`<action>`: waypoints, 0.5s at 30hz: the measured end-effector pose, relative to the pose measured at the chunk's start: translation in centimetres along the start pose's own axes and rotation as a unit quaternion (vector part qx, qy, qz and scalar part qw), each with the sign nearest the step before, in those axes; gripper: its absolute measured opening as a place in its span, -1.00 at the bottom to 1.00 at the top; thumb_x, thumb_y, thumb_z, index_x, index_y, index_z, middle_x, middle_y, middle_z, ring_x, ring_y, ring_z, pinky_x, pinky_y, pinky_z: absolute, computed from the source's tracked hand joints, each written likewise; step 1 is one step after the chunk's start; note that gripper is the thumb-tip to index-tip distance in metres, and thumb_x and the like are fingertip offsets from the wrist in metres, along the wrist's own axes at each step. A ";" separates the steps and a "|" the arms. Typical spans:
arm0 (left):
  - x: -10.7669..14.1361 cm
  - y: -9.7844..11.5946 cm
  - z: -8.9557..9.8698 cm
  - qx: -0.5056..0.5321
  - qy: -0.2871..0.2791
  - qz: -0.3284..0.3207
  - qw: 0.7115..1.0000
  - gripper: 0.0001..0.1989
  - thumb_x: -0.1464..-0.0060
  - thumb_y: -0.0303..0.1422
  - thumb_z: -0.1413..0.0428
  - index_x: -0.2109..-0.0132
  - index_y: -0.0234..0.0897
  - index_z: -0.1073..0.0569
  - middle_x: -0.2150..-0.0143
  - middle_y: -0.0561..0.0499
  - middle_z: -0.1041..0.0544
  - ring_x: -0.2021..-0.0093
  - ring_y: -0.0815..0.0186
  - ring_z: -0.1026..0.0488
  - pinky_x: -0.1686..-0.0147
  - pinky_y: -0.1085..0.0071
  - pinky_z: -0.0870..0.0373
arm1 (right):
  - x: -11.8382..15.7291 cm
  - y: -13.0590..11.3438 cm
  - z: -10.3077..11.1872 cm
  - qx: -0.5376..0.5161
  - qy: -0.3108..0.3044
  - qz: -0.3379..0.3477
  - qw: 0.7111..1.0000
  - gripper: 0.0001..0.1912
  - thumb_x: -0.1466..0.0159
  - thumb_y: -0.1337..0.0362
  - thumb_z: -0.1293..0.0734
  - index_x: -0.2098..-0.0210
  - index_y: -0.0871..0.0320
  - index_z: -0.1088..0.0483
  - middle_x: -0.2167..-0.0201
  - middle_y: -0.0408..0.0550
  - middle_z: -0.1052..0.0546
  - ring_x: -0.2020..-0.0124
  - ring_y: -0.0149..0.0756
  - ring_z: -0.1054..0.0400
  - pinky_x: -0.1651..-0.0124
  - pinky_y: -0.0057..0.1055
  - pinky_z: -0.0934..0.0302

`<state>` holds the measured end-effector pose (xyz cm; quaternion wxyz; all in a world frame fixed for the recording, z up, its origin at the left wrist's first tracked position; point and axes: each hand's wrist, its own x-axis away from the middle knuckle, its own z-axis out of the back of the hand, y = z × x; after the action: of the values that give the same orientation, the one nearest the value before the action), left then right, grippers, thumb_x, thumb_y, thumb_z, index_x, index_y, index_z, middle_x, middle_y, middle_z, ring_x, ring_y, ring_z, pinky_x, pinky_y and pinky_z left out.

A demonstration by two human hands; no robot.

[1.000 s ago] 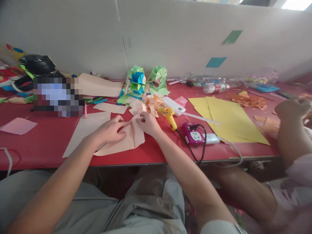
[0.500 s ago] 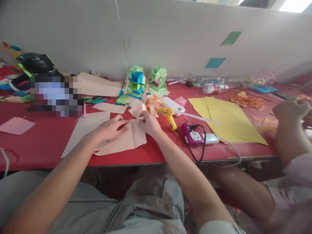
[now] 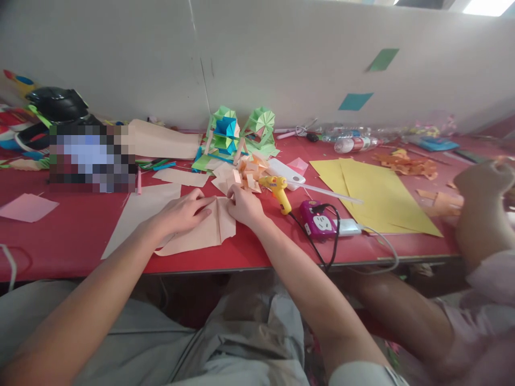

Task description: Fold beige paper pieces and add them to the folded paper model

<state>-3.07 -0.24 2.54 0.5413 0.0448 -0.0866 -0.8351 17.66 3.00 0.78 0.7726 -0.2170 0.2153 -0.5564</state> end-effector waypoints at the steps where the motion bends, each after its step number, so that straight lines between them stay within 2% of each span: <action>1: 0.0 0.1 0.0 -0.003 0.002 0.000 1.000 -0.51 -0.30 -0.13 0.15 -0.29 -0.02 -0.32 0.00 -0.11 -0.36 0.18 0.12 -0.49 0.21 0.23 -0.38 | 0.1 -0.1 0.0 0.006 -0.002 -0.004 1.000 -0.82 -0.14 0.41 -0.27 0.25 0.09 -0.33 0.42 -0.11 -0.47 0.40 -0.28 -0.28 0.43 -0.42 0.03; 8: 0.2 0.2 0.0 -0.027 0.000 0.004 1.000 -0.51 -0.31 -0.13 0.16 -0.32 0.00 -0.28 -0.01 -0.10 -0.36 0.15 0.15 -0.49 0.19 0.27 -0.38 | 0.4 -0.3 -0.2 0.026 0.004 -0.003 1.000 -0.83 -0.16 0.40 -0.25 0.24 0.09 -0.33 0.42 -0.11 -0.47 0.42 -0.29 -0.28 0.45 -0.42 0.07; 15: 0.3 0.1 -0.1 -0.019 0.006 -0.001 1.000 -0.51 -0.31 -0.15 0.15 -0.32 -0.02 -0.28 -0.01 -0.11 -0.35 0.16 0.14 -0.49 0.18 0.25 -0.39 | 0.6 0.3 -0.1 0.012 0.025 0.028 0.999 -0.81 -0.15 0.41 -0.25 0.22 0.11 -0.33 0.43 -0.11 -0.46 0.40 -0.28 -0.29 0.41 -0.43 0.01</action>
<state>-3.03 -0.56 2.43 0.5420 0.0397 -0.0674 -0.8367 18.02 2.51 0.49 0.7848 -0.1878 0.2338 -0.5423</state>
